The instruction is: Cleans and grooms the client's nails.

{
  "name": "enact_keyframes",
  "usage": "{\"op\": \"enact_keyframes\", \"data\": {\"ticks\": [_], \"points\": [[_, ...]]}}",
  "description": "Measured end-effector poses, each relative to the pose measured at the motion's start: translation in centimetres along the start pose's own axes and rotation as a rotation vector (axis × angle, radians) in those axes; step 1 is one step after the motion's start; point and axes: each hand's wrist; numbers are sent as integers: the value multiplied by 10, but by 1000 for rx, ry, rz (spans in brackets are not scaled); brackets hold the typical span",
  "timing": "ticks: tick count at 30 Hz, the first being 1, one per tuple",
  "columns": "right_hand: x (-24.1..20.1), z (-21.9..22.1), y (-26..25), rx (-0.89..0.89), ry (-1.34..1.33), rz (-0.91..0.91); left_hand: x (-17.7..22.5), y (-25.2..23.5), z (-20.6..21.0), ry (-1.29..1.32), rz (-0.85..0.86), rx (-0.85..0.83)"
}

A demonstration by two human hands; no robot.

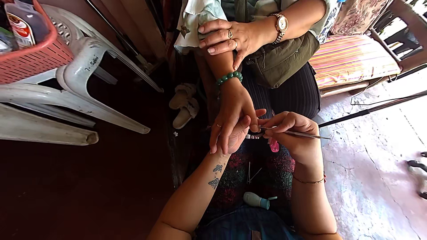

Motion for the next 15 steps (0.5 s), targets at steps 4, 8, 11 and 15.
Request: {"op": "enact_keyframes", "data": {"ticks": [4, 8, 11, 15], "points": [[0, 1, 2, -4, 32, -23, -1, 0, 0, 23, 1, 18], [3, 7, 5, 41, 92, -56, 0, -1, 1, 4, -13, 16], [2, 6, 8, 38, 109, -50, 0, 0, 1, 19, -14, 15], [5, 8, 9, 52, 141, -84, 0, -1, 1, 12, 0, 17]]}}
Point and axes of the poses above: each hand's wrist, its own y-axis away from the middle knuckle, its own z-axis out of the palm, x = y × z, and after that the axes turned 12 degrees about -y, right-handed
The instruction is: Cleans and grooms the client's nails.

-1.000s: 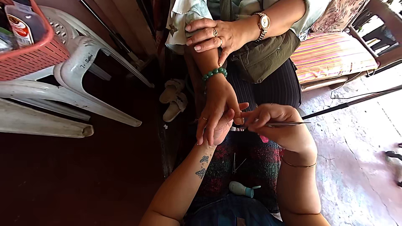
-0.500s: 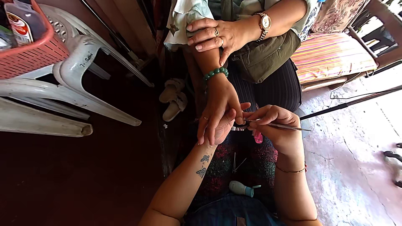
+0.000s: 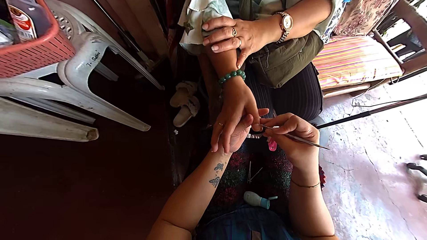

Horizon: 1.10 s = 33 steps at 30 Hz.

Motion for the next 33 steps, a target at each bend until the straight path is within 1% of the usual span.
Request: {"op": "enact_keyframes", "data": {"ticks": [10, 14, 17, 21, 23, 28, 31, 33], "points": [[-1, -4, 3, -24, -37, -12, 1, 0, 2, 8, 1, -1], [0, 1, 2, 6, 3, -28, 2, 0, 5, -6, 5, 18], [-1, -3, 2, -20, -33, -11, 2, 0, 3, 10, 8, 4], [0, -1, 2, -6, -27, -18, 2, 1, 4, 15, -8, 33], [-1, -3, 3, -20, -35, -13, 2, 0, 3, 15, 1, 10], [3, 1, 5, 3, 18, -75, 2, 1, 4, 3, -24, 31], [6, 0, 11, -7, 27, -99, 2, 0, 0, 10, -14, -6], [9, 3, 14, 18, 54, -126, 2, 1, 2, -8, -18, 18]]}}
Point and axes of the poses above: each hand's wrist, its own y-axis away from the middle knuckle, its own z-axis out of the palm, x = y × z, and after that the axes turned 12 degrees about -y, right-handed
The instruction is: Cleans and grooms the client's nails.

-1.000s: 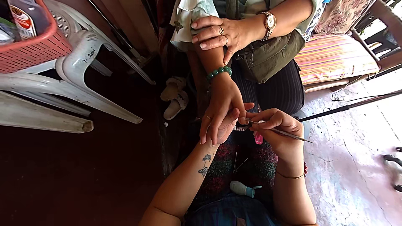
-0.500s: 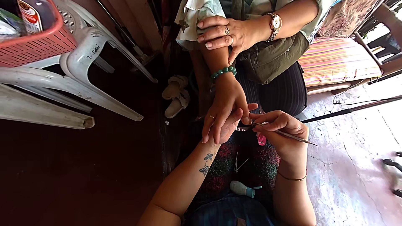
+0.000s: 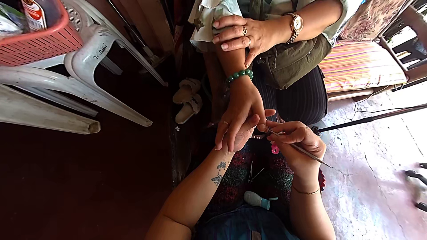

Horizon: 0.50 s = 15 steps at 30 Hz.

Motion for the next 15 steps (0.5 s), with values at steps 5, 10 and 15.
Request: {"op": "enact_keyframes", "data": {"ticks": [5, 10, 15], "points": [[2, 1, 5, 33, 2, -11, -1, 0, 0, 8, 2, -17], [4, 3, 5, 45, 6, -22, -2, -1, 0, 4, 7, -6], [4, 4, 3, 49, 17, -24, 0, 0, 0, 0, 7, -10]]}}
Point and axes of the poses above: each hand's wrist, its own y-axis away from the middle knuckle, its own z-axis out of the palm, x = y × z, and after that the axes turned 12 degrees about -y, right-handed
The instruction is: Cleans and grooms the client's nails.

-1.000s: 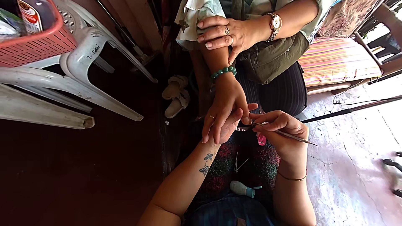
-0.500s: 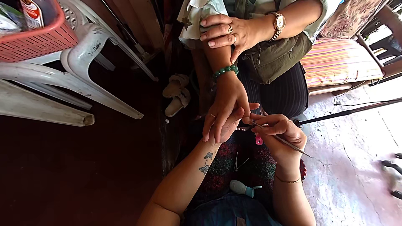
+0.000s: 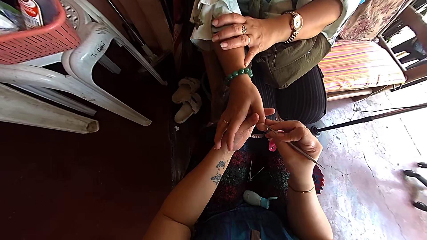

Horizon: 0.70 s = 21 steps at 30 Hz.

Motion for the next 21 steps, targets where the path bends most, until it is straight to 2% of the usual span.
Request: {"op": "enact_keyframes", "data": {"ticks": [10, 13, 15, 18, 21], "points": [[0, -2, 1, 7, -53, 35, 0, 1, 0, 21, -15, -3], [-1, -4, 0, -8, -56, 38, 20, 1, 27, -38, -65, 174], [0, 0, -1, 5, -21, 18, 16, 5, 22, -88, -18, 97], [-3, -3, -1, -10, -43, 50, 1, 1, 1, -15, -5, 0], [-6, -11, -2, -57, -128, 91, -1, -1, -2, -4, -6, -26]]}}
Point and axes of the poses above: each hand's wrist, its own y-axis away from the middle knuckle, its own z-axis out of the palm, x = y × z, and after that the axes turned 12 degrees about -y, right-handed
